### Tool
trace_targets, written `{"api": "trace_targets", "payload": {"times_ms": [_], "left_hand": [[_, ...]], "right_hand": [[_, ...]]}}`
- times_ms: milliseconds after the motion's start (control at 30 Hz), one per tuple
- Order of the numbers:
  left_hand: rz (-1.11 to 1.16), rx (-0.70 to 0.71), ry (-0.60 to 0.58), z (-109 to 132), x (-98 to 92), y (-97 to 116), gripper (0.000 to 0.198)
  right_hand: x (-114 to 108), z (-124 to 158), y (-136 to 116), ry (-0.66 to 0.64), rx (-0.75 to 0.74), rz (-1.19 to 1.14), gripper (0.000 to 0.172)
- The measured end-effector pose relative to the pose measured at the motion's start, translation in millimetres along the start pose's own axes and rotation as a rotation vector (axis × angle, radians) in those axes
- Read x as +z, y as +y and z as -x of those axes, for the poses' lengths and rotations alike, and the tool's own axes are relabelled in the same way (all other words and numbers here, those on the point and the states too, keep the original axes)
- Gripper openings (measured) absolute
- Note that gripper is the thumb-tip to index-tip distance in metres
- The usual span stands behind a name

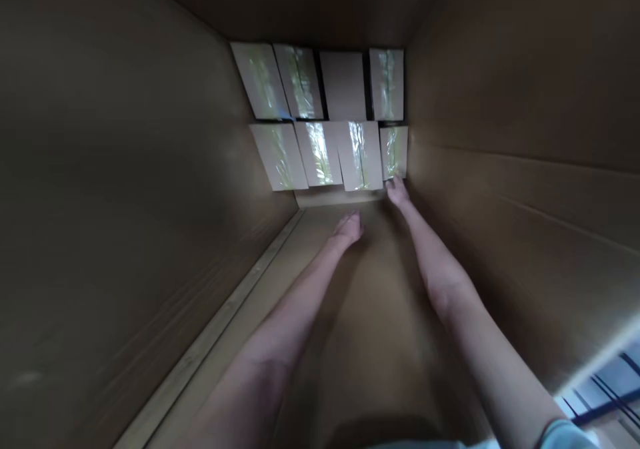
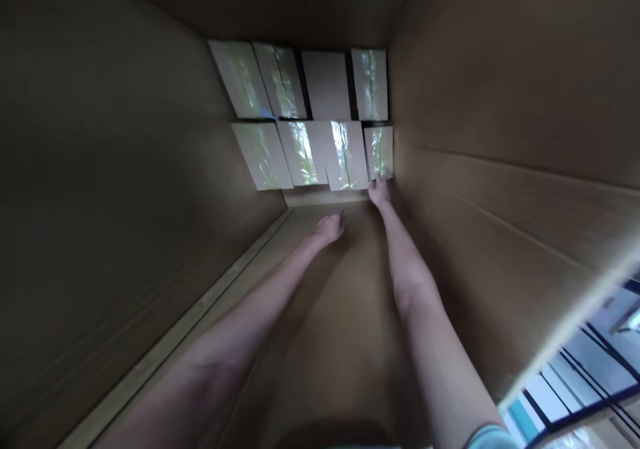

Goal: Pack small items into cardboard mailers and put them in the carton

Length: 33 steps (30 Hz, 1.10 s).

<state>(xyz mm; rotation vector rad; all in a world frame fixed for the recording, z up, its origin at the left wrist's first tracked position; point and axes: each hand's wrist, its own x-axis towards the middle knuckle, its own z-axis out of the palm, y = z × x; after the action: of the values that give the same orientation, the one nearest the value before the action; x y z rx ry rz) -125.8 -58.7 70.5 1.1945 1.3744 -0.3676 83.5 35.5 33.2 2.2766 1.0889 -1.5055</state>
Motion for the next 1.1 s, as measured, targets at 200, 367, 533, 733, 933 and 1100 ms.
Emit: {"api": "trace_targets", "payload": {"times_ms": [200, 367, 533, 733, 933, 1100], "left_hand": [[0.034, -0.106, 0.071, 97.1, -78.2, 47.6, 0.059], [0.215, -0.018, 0.280, 214.2, -132.6, 78.9, 0.050], [0.481, 0.228, 0.543, 347.2, -160.2, 83.9, 0.034], [0.894, 0.569, 0.814, 513.0, -156.2, 35.9, 0.024], [1.096, 0.606, 1.099, 677.7, -139.7, -101.3, 0.037], [1.198, 0.510, 1.462, 807.1, -108.5, -233.7, 0.040]], "right_hand": [[-29.3, 134.9, -35.7, -0.024, -0.020, 0.044, 0.074], [-71.4, 249.9, -90.5, -0.009, -0.175, 0.075, 0.065], [-104.6, 374.5, -138.3, -0.005, -0.538, 0.023, 0.041], [-82.9, 543.5, -198.8, -0.002, -0.924, -0.160, 0.045], [57.8, 698.8, -261.4, -0.102, -1.127, -0.149, 0.038], [216.6, 793.7, -308.4, -0.353, -1.261, -0.016, 0.044]]}}
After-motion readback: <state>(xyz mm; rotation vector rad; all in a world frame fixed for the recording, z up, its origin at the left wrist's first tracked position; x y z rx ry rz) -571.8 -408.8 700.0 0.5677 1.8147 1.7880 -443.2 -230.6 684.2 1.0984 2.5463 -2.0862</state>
